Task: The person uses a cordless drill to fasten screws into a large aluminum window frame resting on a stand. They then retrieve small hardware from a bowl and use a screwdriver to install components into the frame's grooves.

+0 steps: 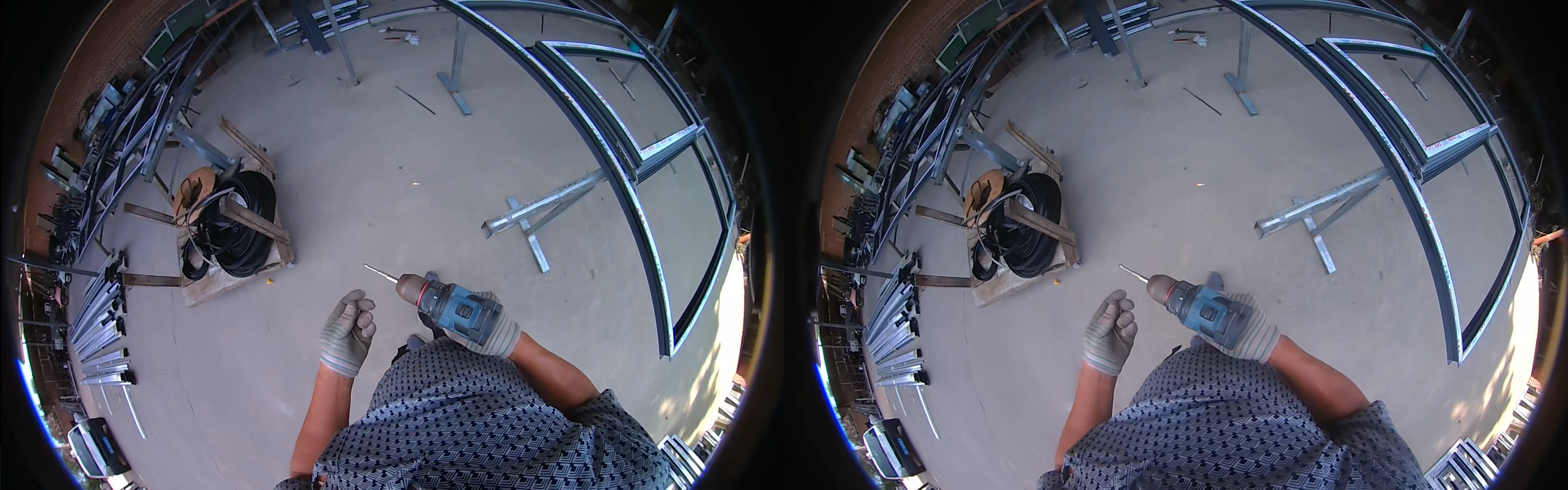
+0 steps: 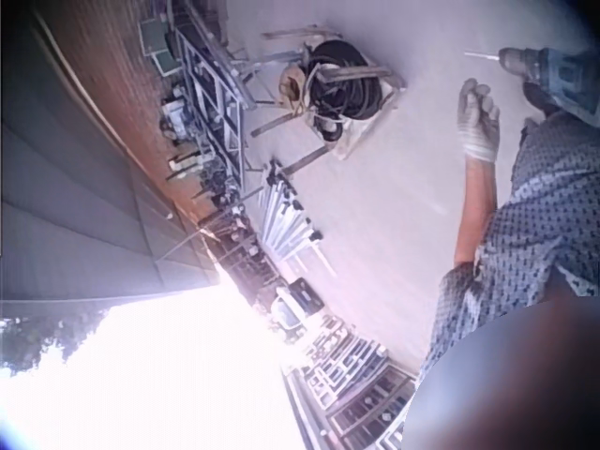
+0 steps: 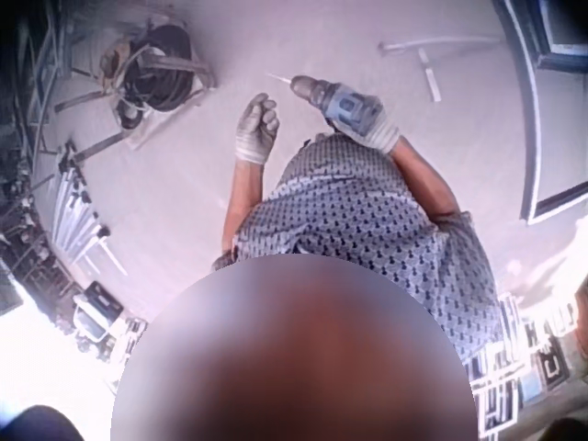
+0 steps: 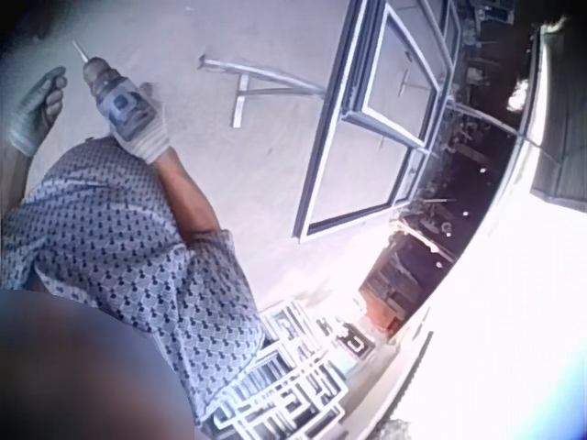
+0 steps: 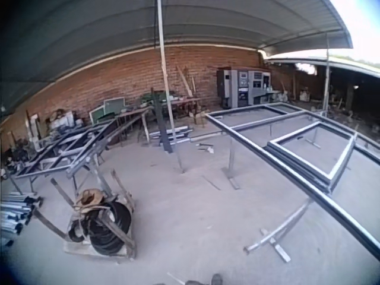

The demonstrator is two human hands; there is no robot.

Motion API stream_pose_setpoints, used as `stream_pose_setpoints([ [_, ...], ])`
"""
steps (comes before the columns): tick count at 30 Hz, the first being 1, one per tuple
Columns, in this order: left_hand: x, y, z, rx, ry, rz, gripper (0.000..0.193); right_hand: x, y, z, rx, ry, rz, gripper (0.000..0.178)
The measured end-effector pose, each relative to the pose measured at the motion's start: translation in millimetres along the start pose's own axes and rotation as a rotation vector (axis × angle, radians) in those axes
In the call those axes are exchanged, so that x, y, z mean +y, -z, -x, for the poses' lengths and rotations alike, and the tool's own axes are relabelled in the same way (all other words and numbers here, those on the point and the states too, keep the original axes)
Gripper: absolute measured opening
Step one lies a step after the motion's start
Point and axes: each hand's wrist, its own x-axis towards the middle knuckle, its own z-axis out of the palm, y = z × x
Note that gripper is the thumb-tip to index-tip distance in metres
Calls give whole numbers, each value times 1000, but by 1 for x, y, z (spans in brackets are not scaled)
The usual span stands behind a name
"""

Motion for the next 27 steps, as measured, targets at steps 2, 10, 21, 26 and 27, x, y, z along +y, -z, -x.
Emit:
stream_pose_setpoints([
  [2,10,-3,-28,-11,35,9,35,17,-3,-18,-1,-43,-31,29],
  [10,67,-23,-115,97,104,-115,43,76,-3,-121,103,-99,-81,29],
  [21,107,-97,-274,-35,312,-169,30,110,73,-195,201,-433,-490,46],
  [26,111,-124,-356,-183,485,-209,24,128,73,-202,388,-563,-498,46],
  [27,109,-130,-373,-220,510,-232,26,130,74,-205,429,-588,-494,45],
])
